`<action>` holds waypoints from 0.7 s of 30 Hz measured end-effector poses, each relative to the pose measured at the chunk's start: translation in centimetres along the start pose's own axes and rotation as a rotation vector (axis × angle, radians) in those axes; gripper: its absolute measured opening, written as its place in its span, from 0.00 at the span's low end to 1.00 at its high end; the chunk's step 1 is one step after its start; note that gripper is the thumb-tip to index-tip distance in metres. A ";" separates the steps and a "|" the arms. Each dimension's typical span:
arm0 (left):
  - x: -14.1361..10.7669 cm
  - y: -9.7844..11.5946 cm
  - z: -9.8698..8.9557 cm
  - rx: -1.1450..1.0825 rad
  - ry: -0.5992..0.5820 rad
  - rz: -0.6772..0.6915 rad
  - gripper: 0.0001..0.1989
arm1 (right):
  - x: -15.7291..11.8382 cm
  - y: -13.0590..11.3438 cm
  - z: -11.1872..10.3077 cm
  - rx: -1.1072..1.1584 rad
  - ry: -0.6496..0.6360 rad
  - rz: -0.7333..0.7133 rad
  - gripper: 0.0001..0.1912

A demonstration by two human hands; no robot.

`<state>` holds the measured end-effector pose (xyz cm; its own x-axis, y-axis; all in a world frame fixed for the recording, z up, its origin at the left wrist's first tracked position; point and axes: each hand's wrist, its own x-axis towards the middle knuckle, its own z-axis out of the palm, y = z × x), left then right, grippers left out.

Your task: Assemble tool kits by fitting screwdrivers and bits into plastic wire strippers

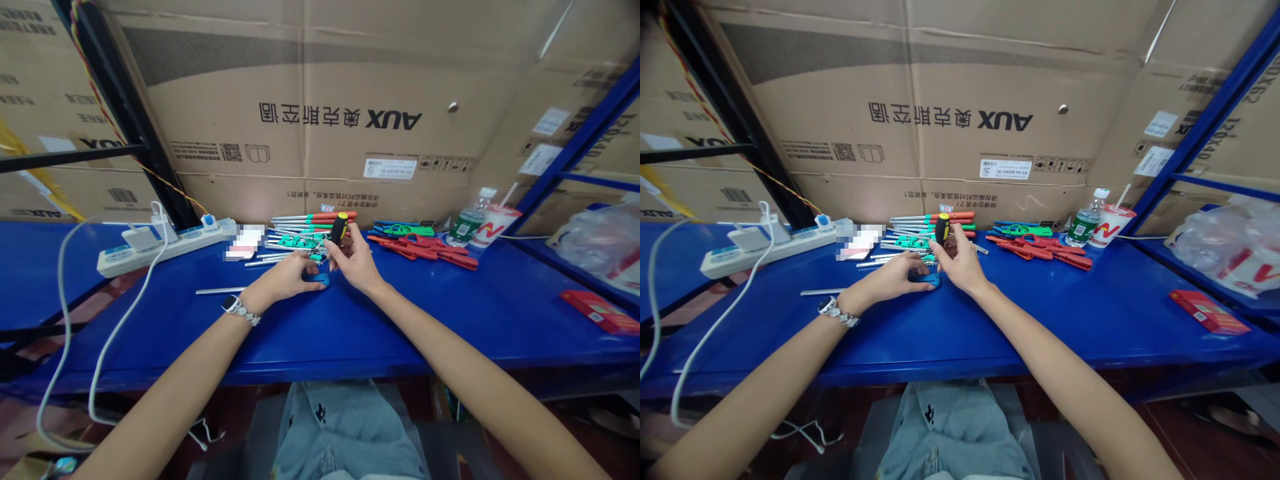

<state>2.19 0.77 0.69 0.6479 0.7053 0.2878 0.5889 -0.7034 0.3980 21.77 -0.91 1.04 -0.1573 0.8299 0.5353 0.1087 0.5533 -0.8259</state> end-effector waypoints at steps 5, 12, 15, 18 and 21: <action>0.1 -0.2 0.1 0.019 0.011 0.025 0.13 | 0.2 0.2 0.2 -0.035 -0.007 0.001 0.20; 0.1 -0.4 0.2 0.023 0.027 0.032 0.13 | 0.4 -0.1 0.1 -0.070 -0.006 -0.026 0.16; 0.1 -0.4 0.4 0.015 0.029 0.028 0.14 | 0.3 -0.1 0.1 -0.114 -0.002 -0.052 0.16; -0.1 -0.4 0.4 -0.009 0.015 0.004 0.14 | 0.4 0.0 0.2 -0.124 -0.025 -0.041 0.17; -0.2 0.1 -0.4 -0.052 0.104 0.029 0.18 | 0.6 0.2 0.2 -0.092 -0.025 -0.028 0.18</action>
<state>1.91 0.57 1.01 0.6090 0.6921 0.3874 0.5430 -0.7198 0.4325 21.50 -0.34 1.17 -0.1855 0.8127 0.5524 0.1935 0.5814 -0.7903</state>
